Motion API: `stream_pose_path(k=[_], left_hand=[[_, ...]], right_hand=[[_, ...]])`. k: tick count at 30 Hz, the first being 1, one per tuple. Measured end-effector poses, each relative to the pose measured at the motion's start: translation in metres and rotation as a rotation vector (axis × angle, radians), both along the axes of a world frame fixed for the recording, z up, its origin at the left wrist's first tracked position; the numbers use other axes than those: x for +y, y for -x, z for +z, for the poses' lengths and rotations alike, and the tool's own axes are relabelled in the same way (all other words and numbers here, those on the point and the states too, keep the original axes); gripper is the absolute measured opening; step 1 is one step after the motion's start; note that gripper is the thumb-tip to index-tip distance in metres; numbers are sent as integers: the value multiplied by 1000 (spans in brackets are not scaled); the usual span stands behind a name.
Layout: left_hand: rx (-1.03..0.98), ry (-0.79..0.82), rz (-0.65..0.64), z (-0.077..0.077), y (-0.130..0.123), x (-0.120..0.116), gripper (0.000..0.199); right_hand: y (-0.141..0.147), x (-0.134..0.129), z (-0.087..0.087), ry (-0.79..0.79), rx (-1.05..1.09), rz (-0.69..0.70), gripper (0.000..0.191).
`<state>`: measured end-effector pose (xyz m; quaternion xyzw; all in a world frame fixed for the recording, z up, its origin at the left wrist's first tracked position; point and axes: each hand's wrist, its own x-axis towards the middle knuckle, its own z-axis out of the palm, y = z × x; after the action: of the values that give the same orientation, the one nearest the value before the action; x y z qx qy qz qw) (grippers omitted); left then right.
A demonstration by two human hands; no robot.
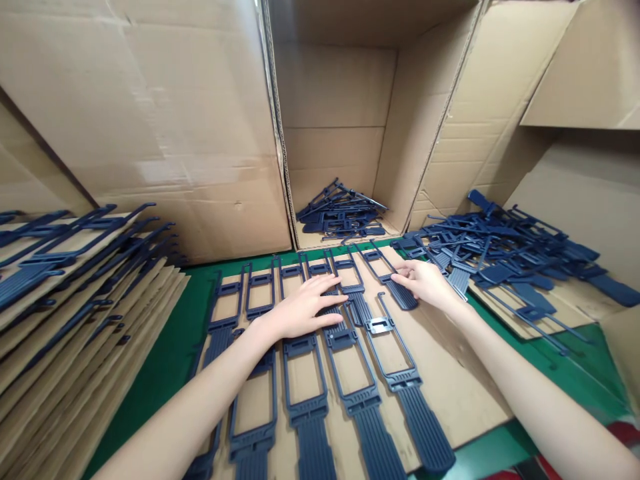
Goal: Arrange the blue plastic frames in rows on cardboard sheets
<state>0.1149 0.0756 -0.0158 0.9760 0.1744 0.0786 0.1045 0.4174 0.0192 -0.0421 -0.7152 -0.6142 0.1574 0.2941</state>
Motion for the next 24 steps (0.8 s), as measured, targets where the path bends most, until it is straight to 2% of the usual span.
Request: stream_pose_path(k=[6,12,24], left_hand=[[-7,-25,-14,1,-1,0,46],[0,-46,-16,-1,0,1,47],[-14,-46,-19,-1,0,0,44]], right_hand=[[0,4,-4,-35,-64,29,23],[-2,3,-7,-7,-49,44,31],[0,3,-8,13,-66,72,35]])
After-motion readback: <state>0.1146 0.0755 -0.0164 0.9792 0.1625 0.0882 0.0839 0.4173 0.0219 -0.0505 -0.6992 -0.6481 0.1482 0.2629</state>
